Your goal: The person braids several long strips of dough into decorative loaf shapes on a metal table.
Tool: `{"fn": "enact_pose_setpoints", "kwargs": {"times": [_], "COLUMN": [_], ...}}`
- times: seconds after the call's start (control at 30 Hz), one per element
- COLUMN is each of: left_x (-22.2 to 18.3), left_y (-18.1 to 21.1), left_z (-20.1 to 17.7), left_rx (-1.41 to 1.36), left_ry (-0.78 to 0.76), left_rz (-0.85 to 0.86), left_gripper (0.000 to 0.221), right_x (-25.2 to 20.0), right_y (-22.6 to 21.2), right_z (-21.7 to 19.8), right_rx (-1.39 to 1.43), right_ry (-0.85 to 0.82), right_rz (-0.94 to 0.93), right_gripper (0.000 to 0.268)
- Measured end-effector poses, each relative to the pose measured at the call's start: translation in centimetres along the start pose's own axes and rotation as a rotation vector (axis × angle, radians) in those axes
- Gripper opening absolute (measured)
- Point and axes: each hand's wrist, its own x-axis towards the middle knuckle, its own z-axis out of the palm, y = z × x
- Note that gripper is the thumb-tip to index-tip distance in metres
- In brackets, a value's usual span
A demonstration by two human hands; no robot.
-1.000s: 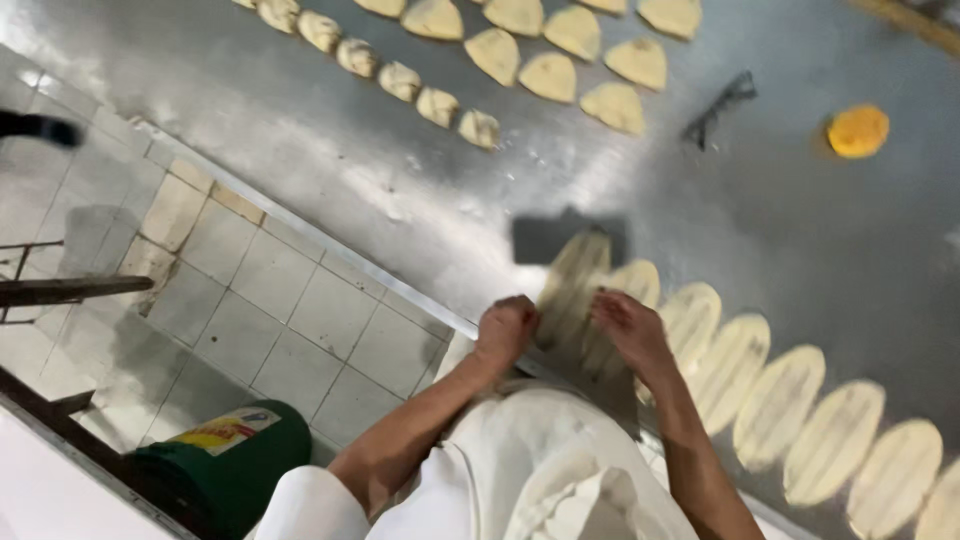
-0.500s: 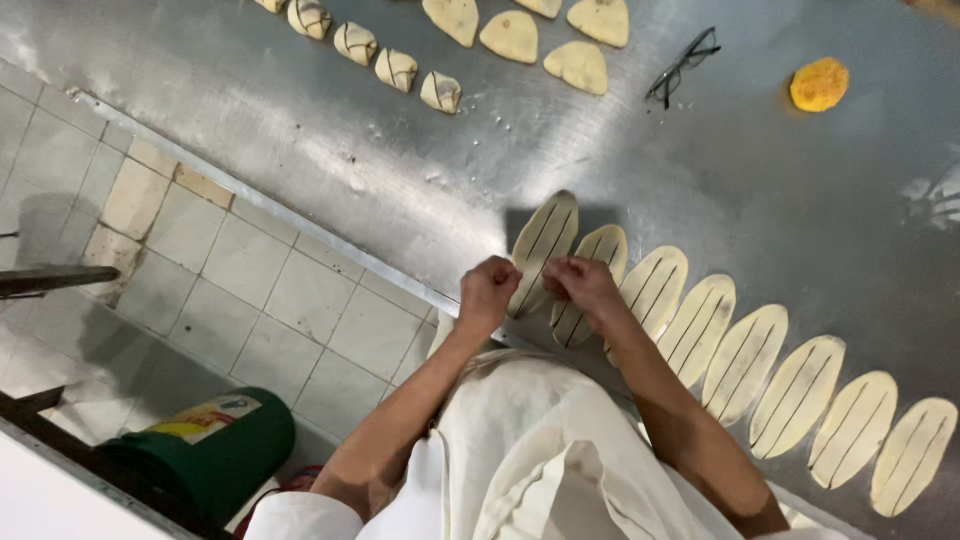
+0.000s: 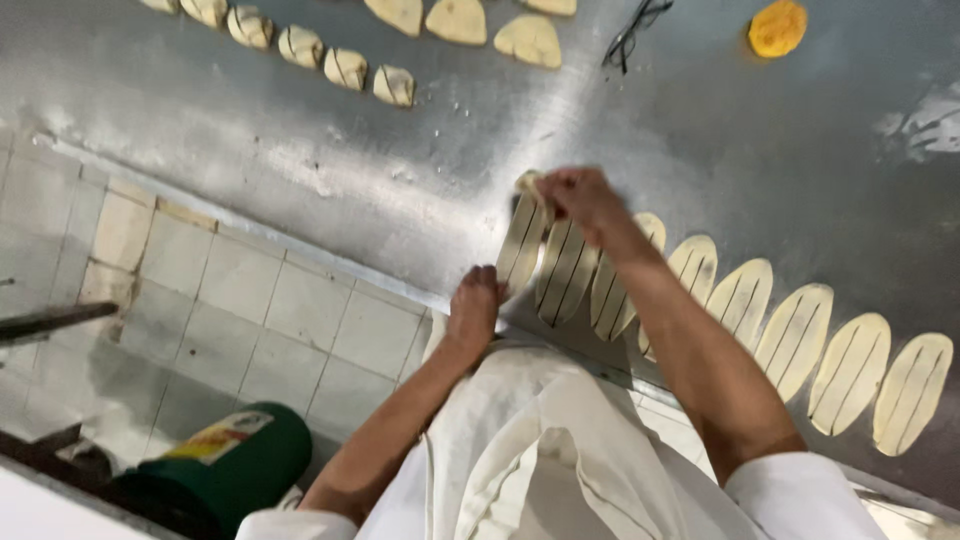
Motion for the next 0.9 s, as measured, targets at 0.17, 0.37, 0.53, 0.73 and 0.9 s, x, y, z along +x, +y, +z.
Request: {"fn": "enact_pose_setpoints", "kwargs": {"times": [0.17, 0.37, 0.53, 0.73, 0.9], "left_x": [2.8, 9.0, 9.9, 11.1, 13.9], "left_y": [0.1, 1.1, -1.7, -4.1, -3.9], "left_z": [-0.2, -6.4, -10.4, -5.2, 0.6], "left_rx": [-0.435, -0.468, -0.154, 0.062, 0.382], "left_ry": [-0.060, -0.179, -0.195, -0.294, -0.184], "left_rz": [-0.364, -0.455, -0.153, 0.157, 0.614], "left_gripper": [0.018, 0.018, 0.035, 0.060, 0.063], "right_x": [1.5, 0.6, -1.3, -2.5, -2.6], "right_y": [-2.0, -2.9, -1.8, 1.2, 3.7], "right_z": [-1.2, -1.4, -0.2, 1.3, -1.1], "right_rx": [0.187, -0.082, -0.313, -0.703, -0.798], "right_ry": [-0.078, -0.101, -0.123, 0.024, 0.162], "right_rz": [-0.111, -0.110, -0.083, 0.011, 0.078], "right_gripper": [0.036, 0.034, 0.029, 0.033, 0.033]}}
